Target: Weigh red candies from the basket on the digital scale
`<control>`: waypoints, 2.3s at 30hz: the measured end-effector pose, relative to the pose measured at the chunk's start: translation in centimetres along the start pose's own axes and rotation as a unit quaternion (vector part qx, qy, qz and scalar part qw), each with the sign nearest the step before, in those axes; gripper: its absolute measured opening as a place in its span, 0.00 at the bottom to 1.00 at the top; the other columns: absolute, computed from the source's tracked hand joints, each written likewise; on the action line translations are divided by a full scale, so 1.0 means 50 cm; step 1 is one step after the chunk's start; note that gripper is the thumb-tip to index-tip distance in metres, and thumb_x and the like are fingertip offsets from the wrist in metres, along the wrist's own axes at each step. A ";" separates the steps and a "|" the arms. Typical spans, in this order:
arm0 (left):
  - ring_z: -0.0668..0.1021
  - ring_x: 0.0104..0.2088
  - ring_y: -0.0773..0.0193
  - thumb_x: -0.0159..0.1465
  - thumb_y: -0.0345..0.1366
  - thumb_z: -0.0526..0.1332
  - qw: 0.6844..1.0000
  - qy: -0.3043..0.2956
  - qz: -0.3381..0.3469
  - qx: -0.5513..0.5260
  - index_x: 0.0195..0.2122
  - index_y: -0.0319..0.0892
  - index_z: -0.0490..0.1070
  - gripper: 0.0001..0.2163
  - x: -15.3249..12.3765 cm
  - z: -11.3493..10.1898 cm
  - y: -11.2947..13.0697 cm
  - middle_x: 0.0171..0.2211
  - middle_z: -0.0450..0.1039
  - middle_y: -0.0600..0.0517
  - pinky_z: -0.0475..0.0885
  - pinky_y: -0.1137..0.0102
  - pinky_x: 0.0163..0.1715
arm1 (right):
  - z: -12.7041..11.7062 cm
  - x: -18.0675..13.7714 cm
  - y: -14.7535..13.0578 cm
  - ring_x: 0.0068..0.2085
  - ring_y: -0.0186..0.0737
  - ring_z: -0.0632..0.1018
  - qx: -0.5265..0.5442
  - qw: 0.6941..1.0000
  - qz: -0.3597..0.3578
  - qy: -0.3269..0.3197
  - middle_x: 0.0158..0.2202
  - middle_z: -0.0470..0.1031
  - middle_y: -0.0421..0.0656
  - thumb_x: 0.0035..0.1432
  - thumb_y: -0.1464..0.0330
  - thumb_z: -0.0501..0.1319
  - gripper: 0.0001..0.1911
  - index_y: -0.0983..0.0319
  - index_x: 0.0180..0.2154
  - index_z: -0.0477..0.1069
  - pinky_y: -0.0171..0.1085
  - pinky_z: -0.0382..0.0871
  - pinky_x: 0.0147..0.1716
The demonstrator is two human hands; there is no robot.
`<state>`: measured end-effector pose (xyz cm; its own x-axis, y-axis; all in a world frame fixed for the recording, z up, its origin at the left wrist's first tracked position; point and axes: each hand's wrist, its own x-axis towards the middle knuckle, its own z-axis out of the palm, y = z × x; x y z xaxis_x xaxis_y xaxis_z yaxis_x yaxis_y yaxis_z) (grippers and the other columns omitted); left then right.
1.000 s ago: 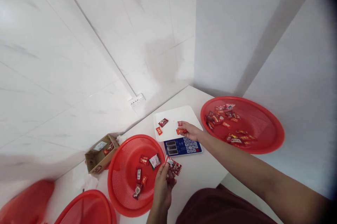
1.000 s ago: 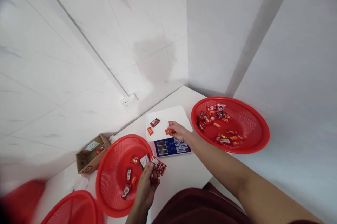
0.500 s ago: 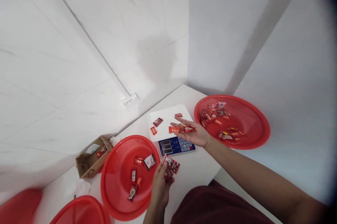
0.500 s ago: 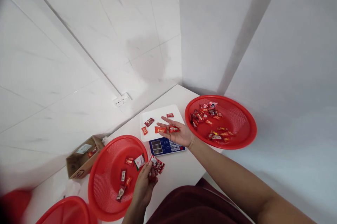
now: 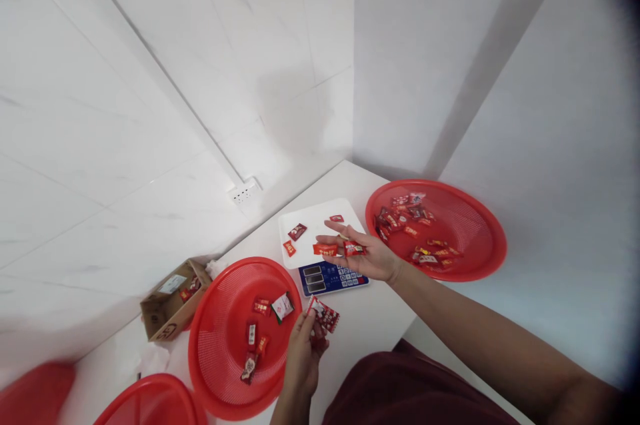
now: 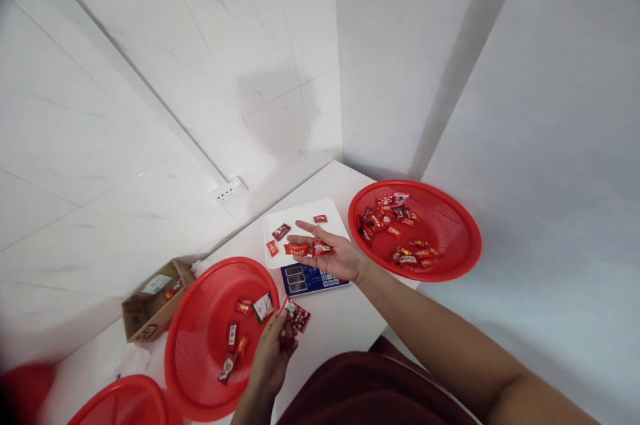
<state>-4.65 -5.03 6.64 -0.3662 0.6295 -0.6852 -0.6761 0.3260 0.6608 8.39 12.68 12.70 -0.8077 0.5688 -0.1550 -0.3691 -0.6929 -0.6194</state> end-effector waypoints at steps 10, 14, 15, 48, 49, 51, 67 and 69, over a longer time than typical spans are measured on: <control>0.65 0.20 0.74 0.43 0.44 0.69 1.000 0.000 -0.002 -0.007 0.26 0.42 0.67 0.15 0.005 -0.005 -0.007 0.18 0.63 0.60 0.59 0.76 0.24 | -0.124 0.049 0.108 0.22 0.28 0.71 0.063 0.939 0.103 0.321 0.25 0.67 0.42 0.61 0.65 0.50 0.11 0.65 0.30 0.64 0.29 0.71 0.23; 0.65 0.20 0.75 0.43 0.44 0.68 1.000 0.007 0.003 -0.009 0.25 0.41 0.66 0.15 0.004 -0.008 -0.006 0.18 0.63 0.59 0.59 0.76 0.23 | -0.126 0.096 0.118 0.24 0.28 0.71 0.053 0.941 0.078 0.324 0.25 0.65 0.39 0.61 0.62 0.48 0.13 0.62 0.30 0.61 0.30 0.71 0.25; 0.65 0.20 0.75 0.43 0.43 0.68 1.000 0.005 0.003 -0.010 0.25 0.41 0.66 0.15 0.003 -0.008 -0.004 0.18 0.63 0.59 0.59 0.76 0.23 | -0.121 0.111 0.111 0.25 0.28 0.72 0.048 0.944 0.067 0.319 0.26 0.66 0.39 0.61 0.60 0.48 0.13 0.61 0.31 0.61 0.30 0.72 0.27; 0.70 0.24 0.73 0.46 0.37 0.66 0.998 -0.008 -0.045 0.045 0.39 0.40 0.67 0.18 0.022 -0.031 -0.046 0.28 0.68 0.54 0.63 0.74 0.28 | -0.101 0.001 0.179 0.24 0.27 0.70 -0.208 0.943 0.157 0.206 0.28 0.72 0.39 0.50 0.59 0.61 0.14 0.62 0.33 0.67 0.28 0.60 0.23; 0.70 0.24 0.73 0.46 0.36 0.66 0.998 -0.008 -0.045 0.046 0.38 0.40 0.66 0.18 0.021 -0.033 -0.046 0.28 0.68 0.54 0.63 0.74 0.27 | -0.093 0.012 0.165 0.26 0.28 0.72 -0.179 0.953 0.143 0.200 0.32 0.74 0.41 0.51 0.59 0.61 0.14 0.62 0.35 0.66 0.29 0.62 0.26; 0.70 0.23 0.73 0.46 0.35 0.65 0.998 -0.010 -0.045 0.047 0.38 0.40 0.66 0.17 0.022 -0.036 -0.049 0.27 0.67 0.54 0.63 0.75 0.27 | -0.081 0.024 0.150 0.31 0.30 0.74 -0.148 0.963 0.133 0.179 0.40 0.73 0.44 0.52 0.59 0.59 0.15 0.60 0.40 0.64 0.32 0.66 0.31; 0.75 0.33 0.60 0.44 0.31 0.64 0.985 -0.105 -0.016 0.133 0.59 0.41 0.43 0.42 0.013 -0.015 -0.059 0.33 0.71 0.48 0.69 0.63 0.36 | -0.081 -0.076 0.250 0.31 0.33 0.73 -0.354 0.912 0.207 0.013 0.31 0.73 0.43 0.50 0.62 0.59 0.12 0.64 0.33 0.68 0.31 0.63 0.27; 0.74 0.33 0.61 0.45 0.31 0.63 0.983 -0.120 -0.015 0.140 0.59 0.39 0.43 0.41 0.010 -0.015 -0.061 0.33 0.72 0.48 0.69 0.63 0.36 | -0.083 -0.079 0.252 0.31 0.33 0.73 -0.356 0.912 0.200 0.032 0.32 0.73 0.43 0.49 0.63 0.59 0.11 0.64 0.33 0.68 0.31 0.62 0.27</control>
<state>-3.25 -6.24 4.03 -0.1654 0.7534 -0.6364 -0.4693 0.5074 0.7227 8.83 3.52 2.31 -0.7760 0.3729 -0.5087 0.3597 -0.4008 -0.8426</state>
